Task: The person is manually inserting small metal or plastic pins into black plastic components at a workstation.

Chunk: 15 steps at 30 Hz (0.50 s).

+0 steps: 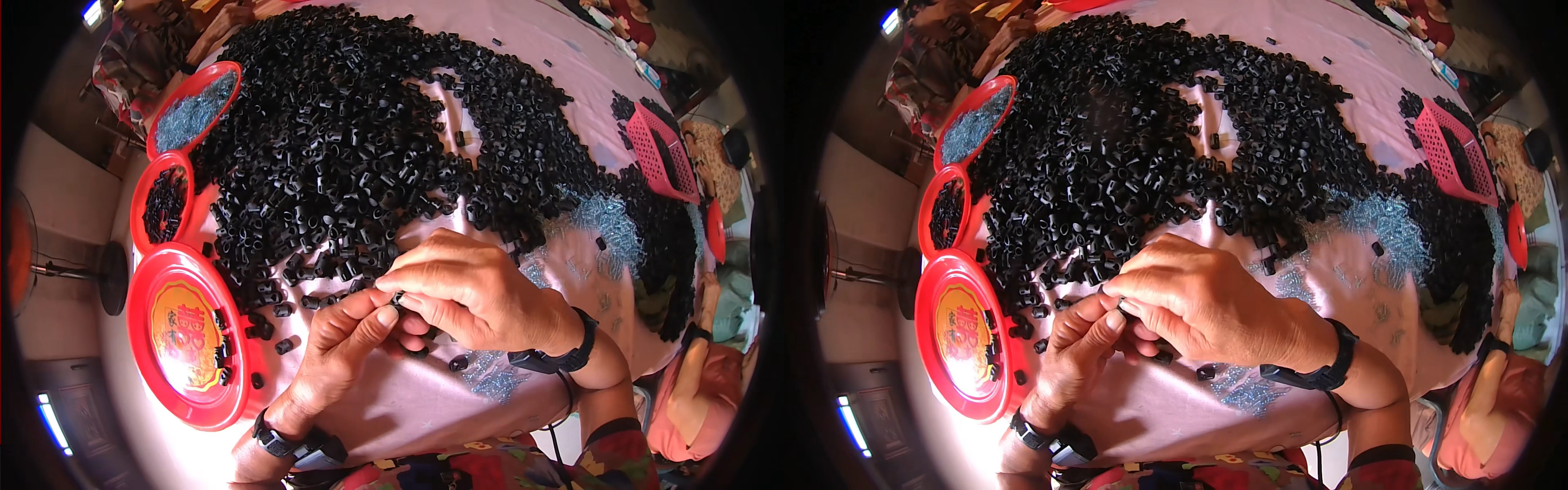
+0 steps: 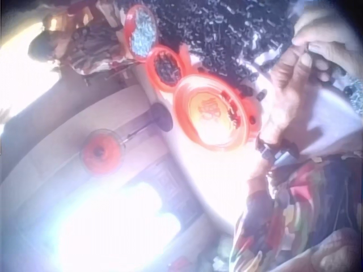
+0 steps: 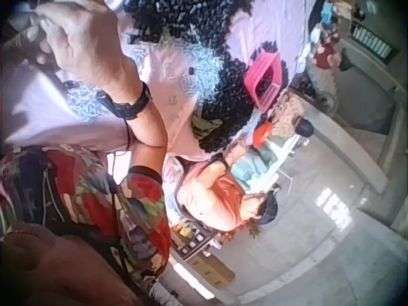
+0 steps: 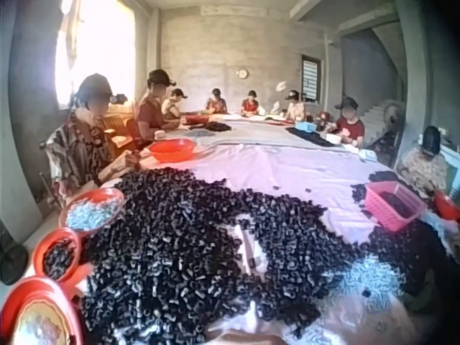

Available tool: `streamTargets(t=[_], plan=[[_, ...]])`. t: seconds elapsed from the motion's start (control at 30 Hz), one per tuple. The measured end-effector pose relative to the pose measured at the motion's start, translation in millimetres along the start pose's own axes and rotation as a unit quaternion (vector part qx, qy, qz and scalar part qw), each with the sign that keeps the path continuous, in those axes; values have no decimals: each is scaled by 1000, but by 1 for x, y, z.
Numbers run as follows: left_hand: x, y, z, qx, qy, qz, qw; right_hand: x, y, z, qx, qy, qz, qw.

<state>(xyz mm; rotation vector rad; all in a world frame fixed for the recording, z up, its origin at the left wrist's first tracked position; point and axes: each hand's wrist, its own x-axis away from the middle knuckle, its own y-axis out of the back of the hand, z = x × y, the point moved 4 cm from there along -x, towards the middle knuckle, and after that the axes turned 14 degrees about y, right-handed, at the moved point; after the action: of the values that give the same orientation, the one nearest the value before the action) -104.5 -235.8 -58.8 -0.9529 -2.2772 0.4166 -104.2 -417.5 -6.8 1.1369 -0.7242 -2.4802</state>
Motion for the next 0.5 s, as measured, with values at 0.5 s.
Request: streamTargets(t=[0.5], plan=[[-5, 9, 5, 28, -87, -95, 991, -2, -2, 7, -56, -78, -42, 994]])
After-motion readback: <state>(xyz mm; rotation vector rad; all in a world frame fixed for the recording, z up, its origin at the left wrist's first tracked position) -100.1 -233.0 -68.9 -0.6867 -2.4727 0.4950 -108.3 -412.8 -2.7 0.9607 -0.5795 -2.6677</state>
